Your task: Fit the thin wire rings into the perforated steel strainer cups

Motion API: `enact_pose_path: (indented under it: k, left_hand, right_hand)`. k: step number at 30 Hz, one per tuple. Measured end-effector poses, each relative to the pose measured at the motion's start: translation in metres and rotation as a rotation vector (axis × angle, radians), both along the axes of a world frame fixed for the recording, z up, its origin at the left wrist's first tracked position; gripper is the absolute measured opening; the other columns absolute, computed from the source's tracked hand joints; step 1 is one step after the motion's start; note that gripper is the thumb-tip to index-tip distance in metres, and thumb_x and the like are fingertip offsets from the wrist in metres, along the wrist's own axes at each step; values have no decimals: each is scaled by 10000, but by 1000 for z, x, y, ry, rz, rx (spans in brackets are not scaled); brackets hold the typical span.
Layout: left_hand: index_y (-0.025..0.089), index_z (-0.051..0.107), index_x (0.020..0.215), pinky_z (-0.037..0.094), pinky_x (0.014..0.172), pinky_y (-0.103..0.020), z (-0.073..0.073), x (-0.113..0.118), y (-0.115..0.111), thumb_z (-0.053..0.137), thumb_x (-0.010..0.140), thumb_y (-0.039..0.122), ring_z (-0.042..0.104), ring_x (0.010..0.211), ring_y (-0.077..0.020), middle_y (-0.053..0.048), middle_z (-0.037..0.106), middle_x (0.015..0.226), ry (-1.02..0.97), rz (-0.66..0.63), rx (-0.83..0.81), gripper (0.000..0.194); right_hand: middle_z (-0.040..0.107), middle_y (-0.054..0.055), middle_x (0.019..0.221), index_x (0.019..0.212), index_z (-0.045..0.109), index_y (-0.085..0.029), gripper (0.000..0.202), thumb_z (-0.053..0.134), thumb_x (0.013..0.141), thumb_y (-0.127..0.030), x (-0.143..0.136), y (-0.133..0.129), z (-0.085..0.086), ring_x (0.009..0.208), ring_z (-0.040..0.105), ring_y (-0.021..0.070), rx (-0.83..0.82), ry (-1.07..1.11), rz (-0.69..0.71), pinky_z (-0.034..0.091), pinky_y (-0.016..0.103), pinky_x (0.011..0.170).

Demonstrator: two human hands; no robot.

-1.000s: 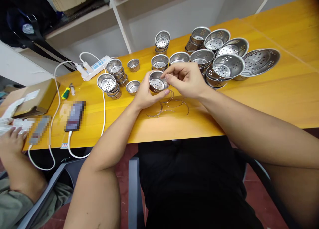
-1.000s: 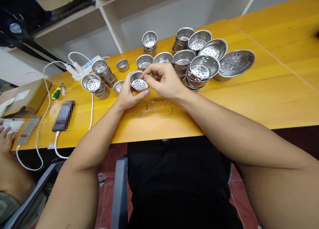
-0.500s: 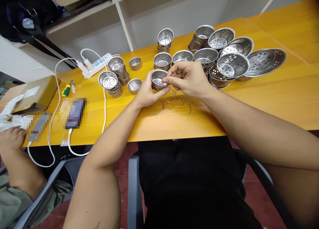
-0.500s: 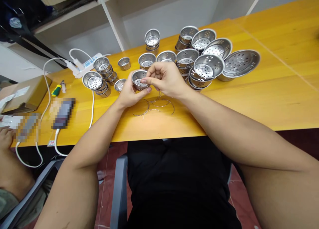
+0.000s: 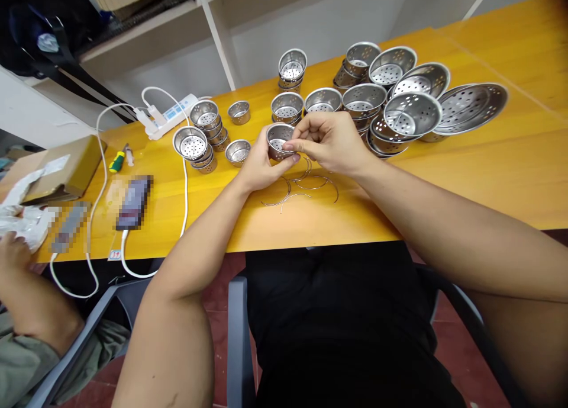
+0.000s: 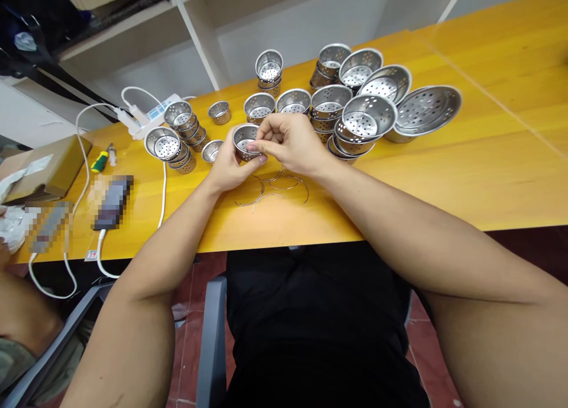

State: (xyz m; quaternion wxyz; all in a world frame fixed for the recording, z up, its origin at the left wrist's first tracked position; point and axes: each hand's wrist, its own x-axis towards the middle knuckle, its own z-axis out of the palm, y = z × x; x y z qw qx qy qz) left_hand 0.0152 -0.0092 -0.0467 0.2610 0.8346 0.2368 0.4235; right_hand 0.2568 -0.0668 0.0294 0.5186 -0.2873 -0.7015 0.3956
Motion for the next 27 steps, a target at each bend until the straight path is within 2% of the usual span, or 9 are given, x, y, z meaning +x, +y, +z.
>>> enact_pose_path:
  k: [5, 7, 10, 12, 15, 21, 25, 27]
  left_hand:
    - [332, 427, 1716, 643, 1343, -599, 2, 0, 2, 806, 1070, 832, 779, 1462, -316, -116, 685, 1590, -15, 10, 22, 900]
    - [325, 451, 1685, 654, 1319, -574, 3, -1, 5, 810, 1047, 865, 783, 1447, -312, -119, 692, 1585, -36, 36, 21, 910]
    - [317, 465, 1668, 626, 1351, -582, 3, -4, 9, 821, 1009, 905, 761, 1494, -335, -135, 689, 1610, -42, 82, 24, 953]
    - [317, 442, 1691, 587, 1397, -603, 2, -7, 12, 811, 1016, 901, 728, 1553, -353, -148, 670, 1657, -24, 97, 24, 966]
    - [323, 413, 1717, 575, 1408, -613, 1, -9, 13, 800, 1037, 879, 709, 1588, -360, -160, 659, 1696, 5, 100, 27, 960]
    - [316, 470, 1667, 651, 1337, -623, 6, -6, 8, 806, 1029, 891, 774, 1511, -351, -152, 706, 1625, -23, 135, 50, 922]
    - [300, 481, 1654, 659, 1331, -604, 10, -6, 5, 810, 1025, 894, 775, 1499, -344, -154, 715, 1610, -24, 131, 56, 926]
    - [296, 480, 1655, 661, 1329, -596, 10, -6, 5, 814, 1018, 900, 773, 1493, -342, -153, 713, 1608, -24, 125, 52, 939]
  right_hand:
    - [776, 39, 909, 1046, 823, -296, 625, 1029, 893, -867, 2, 2, -2, 771, 669, 228, 58, 11, -25, 565, 404, 670]
    - [810, 62, 1002, 1116, 832, -327, 567, 974, 960, -854, 5, 3, -3, 842, 705, 266, 109, -8, -79, 625, 458, 748]
    - [845, 97, 1138, 1103, 848, -369, 439, 895, 1038, -801, 9, 4, -4, 993, 742, 338, 190, -108, -163, 679, 553, 883]
    - [855, 110, 1240, 1131, 862, -384, 383, 879, 1051, -758, 10, 3, -4, 1101, 760, 381, 221, -159, -195, 689, 599, 957]
    - [851, 118, 1298, 1252, 869, -381, 390, 885, 1043, -710, 11, 2, -4, 1159, 778, 411, 240, -189, -209, 691, 629, 998]
    - [848, 118, 1415, 1289, 874, -390, 368, 858, 1071, -686, 12, 3, -7, 1243, 779, 413, 243, -226, -172, 693, 621, 1062]
    - [842, 120, 1418, 1410, 860, -394, 439, 866, 1058, -656, 12, 2, -5, 1220, 792, 422, 271, -244, -194, 698, 637, 1058]
    - [846, 120, 1420, 1409, 865, -394, 427, 856, 1068, -650, 11, 2, -5, 1225, 793, 418, 288, -244, -192, 702, 628, 1051]
